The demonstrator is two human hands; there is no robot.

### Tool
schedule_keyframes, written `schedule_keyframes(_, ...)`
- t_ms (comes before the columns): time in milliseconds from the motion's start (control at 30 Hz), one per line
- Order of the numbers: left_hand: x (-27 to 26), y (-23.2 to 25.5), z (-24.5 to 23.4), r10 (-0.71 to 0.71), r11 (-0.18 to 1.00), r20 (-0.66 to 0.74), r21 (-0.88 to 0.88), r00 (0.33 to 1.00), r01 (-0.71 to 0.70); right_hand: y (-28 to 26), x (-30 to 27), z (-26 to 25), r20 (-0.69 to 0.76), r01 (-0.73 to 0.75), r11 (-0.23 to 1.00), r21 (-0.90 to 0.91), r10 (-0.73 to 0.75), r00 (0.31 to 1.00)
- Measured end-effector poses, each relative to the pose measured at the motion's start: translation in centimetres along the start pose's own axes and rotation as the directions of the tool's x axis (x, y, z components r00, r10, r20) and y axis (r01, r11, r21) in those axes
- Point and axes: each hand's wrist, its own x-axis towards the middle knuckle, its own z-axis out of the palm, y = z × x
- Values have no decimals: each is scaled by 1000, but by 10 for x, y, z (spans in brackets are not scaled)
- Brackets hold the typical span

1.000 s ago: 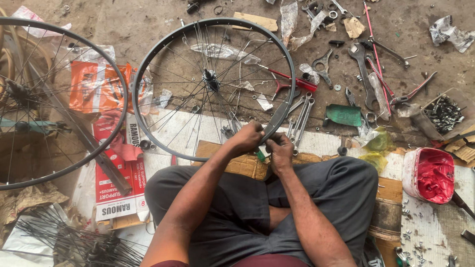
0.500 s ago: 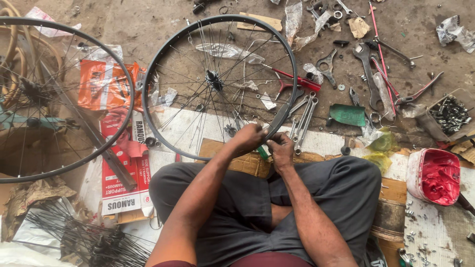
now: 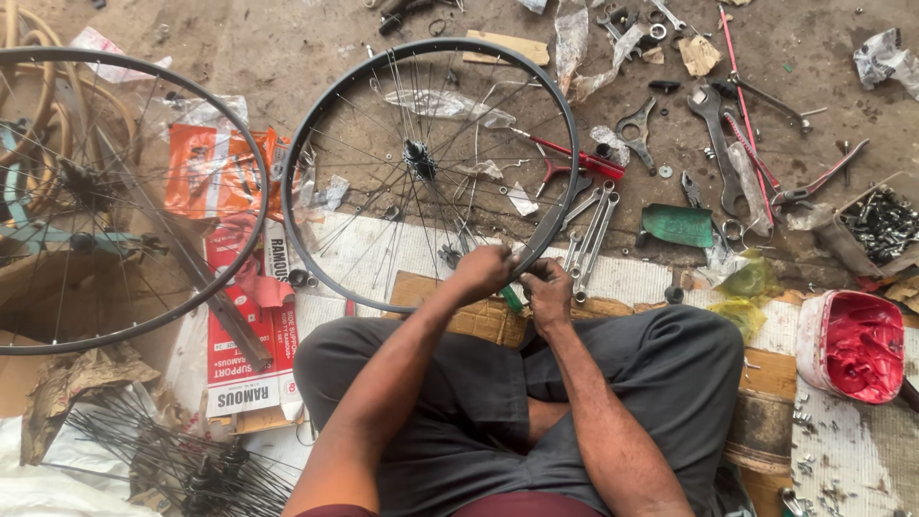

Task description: The person sits on the floor and works on a bicycle wheel, using a spoke wrench to tighten the nipples on the spokes. They rotate the wheel to access different sections and continue adjusting the tension of the spokes.

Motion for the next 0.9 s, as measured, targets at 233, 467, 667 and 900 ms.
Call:
schedule_keyframes(233, 14, -18, 2, 88, 983, 50, -163, 995, -78, 6, 3, -1, -9, -37, 999, 6, 37, 999)
schedule_keyframes(467, 11, -15, 12, 56, 996, -100, 71, 993, -49, 4, 3, 1, -6, -3, 999, -39, 3, 1000)
schedule_keyframes(667, 11, -13, 10, 81, 994, -105, 82, 991, -72, -3, 1, 3, -29, -65, 996, -59, 63, 998)
schedule_keyframes(900, 4, -12, 1, 123, 974, 0, -193, 992, -121, -2, 2, 4, -31, -44, 998, -40, 42, 999)
